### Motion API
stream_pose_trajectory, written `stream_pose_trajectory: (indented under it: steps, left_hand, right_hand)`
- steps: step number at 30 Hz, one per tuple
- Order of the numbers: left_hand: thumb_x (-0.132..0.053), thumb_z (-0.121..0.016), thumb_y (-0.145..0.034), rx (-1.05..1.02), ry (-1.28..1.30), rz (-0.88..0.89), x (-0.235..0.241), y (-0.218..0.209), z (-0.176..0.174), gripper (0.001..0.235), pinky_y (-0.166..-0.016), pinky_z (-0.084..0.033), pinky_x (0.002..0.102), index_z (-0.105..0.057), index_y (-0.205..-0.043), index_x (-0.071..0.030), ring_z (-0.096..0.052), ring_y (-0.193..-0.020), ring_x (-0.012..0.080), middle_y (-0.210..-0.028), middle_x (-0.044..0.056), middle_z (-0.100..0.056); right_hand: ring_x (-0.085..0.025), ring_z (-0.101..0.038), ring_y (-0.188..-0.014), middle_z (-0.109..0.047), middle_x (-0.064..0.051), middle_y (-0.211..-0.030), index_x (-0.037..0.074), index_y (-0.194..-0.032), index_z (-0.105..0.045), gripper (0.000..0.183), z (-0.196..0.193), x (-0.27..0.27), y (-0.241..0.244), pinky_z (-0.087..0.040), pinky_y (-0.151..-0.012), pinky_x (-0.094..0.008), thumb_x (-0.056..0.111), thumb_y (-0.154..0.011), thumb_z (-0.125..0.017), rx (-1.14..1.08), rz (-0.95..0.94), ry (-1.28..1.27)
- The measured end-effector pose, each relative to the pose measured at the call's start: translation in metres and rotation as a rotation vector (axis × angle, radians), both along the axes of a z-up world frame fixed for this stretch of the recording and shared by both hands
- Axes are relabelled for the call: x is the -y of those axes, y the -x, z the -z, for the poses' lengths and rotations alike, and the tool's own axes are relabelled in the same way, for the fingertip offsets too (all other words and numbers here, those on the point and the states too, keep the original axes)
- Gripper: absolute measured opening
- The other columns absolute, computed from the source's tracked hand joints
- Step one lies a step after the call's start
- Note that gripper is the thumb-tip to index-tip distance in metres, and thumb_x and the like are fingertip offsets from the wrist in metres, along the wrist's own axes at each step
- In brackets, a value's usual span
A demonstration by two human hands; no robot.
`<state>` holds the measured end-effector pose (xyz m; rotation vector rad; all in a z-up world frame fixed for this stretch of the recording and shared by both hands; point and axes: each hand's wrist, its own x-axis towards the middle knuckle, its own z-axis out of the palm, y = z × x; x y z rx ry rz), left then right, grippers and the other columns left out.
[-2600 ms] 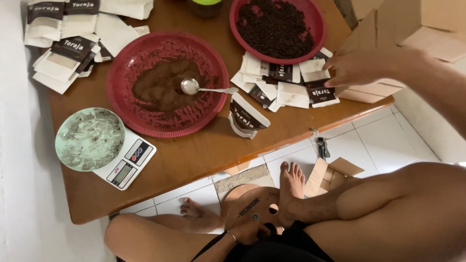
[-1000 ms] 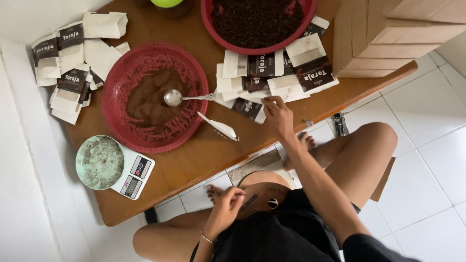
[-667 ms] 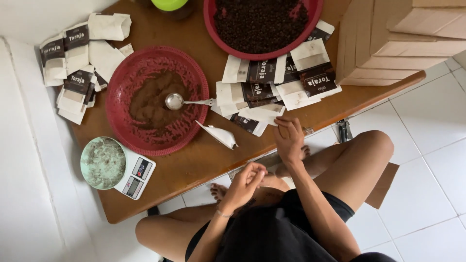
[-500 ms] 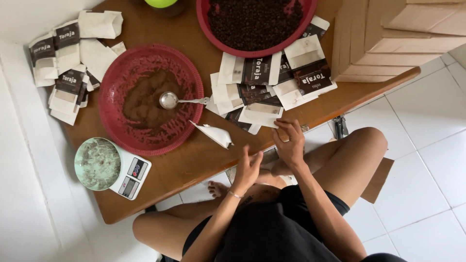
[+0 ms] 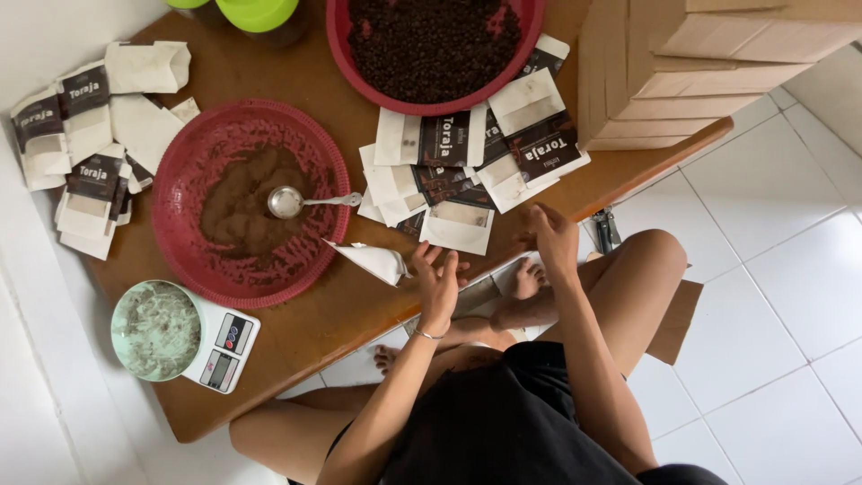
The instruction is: Filling small coffee bags with ground coffee and coffee beans using a spoon and a digital scale.
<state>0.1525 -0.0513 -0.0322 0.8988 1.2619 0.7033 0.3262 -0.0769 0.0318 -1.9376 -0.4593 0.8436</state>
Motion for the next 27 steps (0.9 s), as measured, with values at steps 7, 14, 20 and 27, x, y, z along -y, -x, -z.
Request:
stream_pose_trajectory:
  steps: [7,14,20,27]
  left_hand:
    - [-0.018,-0.057,-0.103,0.082,-0.034,-0.017,-0.03,-0.019,0.008,0.068,-0.071,-0.061,0.026,-0.019,-0.156,0.001,-0.074,-0.102,0.0258,-0.149,0.03,-0.036]
    - [-0.029,-0.065,-0.099,-0.155,-0.097,0.266,-0.028,-0.002,0.039,0.057,-0.061,-0.058,0.03,-0.041,-0.145,-0.007,-0.076,-0.081,0.0195,-0.132,0.02,-0.059]
    - [-0.024,-0.065,-0.1,-0.044,-0.146,0.488,0.019,0.017,0.017,0.035,-0.072,-0.056,0.034,-0.059,-0.13,-0.007,-0.074,-0.081,0.0209,-0.115,0.015,-0.068]
    - [-0.028,-0.064,-0.1,-0.153,-0.128,0.627,0.043,0.035,-0.007,0.023,-0.089,-0.056,0.036,-0.067,-0.121,-0.02,-0.074,-0.099,0.0198,-0.118,0.005,-0.073]
  right_hand:
    - [-0.027,-0.075,-0.07,-0.075,-0.018,-0.094,0.008,-0.114,-0.076,0.039,0.075,-0.027,-0.047,-0.064,-0.056,-0.037,0.039,-0.09,-0.074,-0.078,0.121,0.068]
    - [-0.055,-0.058,-0.114,-0.047,-0.028,-0.13,-0.002,-0.132,-0.049,0.068,0.113,-0.043,-0.088,-0.049,-0.099,-0.066,0.04,-0.089,-0.081,0.536,0.121,0.095]
    - [-0.062,-0.06,-0.107,-0.03,-0.029,-0.144,-0.003,-0.134,-0.036,0.092,0.105,-0.064,-0.097,-0.054,-0.09,-0.073,0.038,-0.075,-0.094,0.487,0.167,0.227]
    - [-0.058,-0.06,-0.11,-0.036,-0.025,-0.133,0.005,-0.123,-0.037,0.081,0.105,-0.06,-0.111,-0.054,-0.093,-0.066,0.03,-0.073,-0.096,0.37,0.045,0.275]
